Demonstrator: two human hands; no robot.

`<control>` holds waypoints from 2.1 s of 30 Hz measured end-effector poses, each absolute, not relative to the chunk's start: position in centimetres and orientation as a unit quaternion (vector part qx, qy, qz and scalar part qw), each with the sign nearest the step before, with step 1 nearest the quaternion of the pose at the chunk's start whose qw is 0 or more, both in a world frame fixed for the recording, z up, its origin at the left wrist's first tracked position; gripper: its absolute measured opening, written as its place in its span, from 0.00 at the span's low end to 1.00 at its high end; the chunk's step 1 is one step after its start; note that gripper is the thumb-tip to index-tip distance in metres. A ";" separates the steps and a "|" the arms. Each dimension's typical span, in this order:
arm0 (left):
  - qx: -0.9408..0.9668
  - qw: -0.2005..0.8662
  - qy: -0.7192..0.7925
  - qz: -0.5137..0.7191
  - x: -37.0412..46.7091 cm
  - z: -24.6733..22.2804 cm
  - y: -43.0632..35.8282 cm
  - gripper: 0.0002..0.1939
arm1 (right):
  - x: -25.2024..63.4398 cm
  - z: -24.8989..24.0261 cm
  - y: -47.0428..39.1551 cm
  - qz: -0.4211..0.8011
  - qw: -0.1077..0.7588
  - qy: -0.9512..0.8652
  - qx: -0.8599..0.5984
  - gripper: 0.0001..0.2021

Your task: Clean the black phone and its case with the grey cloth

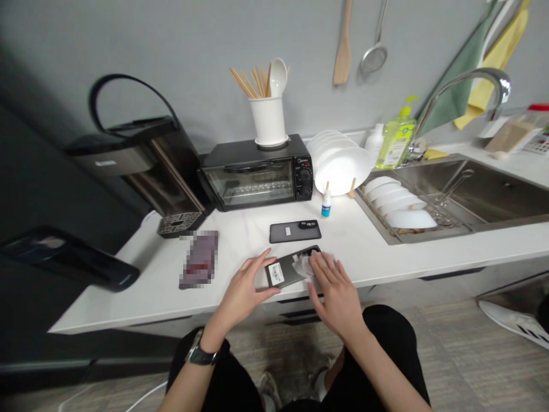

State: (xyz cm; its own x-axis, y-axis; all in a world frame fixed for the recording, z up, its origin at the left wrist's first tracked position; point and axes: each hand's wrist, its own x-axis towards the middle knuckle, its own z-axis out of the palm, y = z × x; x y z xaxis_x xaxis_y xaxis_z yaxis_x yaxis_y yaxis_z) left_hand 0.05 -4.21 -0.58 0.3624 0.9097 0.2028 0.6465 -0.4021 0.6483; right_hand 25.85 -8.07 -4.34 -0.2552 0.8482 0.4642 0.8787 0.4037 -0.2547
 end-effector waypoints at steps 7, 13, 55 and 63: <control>0.786 0.242 0.492 0.285 0.4 -1.3 -3.6 0.45 | 19.9 -3.2 -6.3 0.010 0.308 -0.790 -0.531 0.29; 0.779 0.251 0.501 0.280 0.2 -1.3 -3.7 0.49 | 18.2 -2.8 -9.3 0.047 0.308 -0.826 -0.470 0.28; 0.794 0.203 0.502 0.275 0.9 -1.2 -3.4 0.54 | 26.2 -4.1 -7.6 -0.025 0.274 -0.775 -0.569 0.26; 0.800 0.188 0.500 0.272 1.0 -1.2 -3.4 0.46 | 20.0 -3.4 -5.5 -0.009 0.293 -0.777 -0.557 0.28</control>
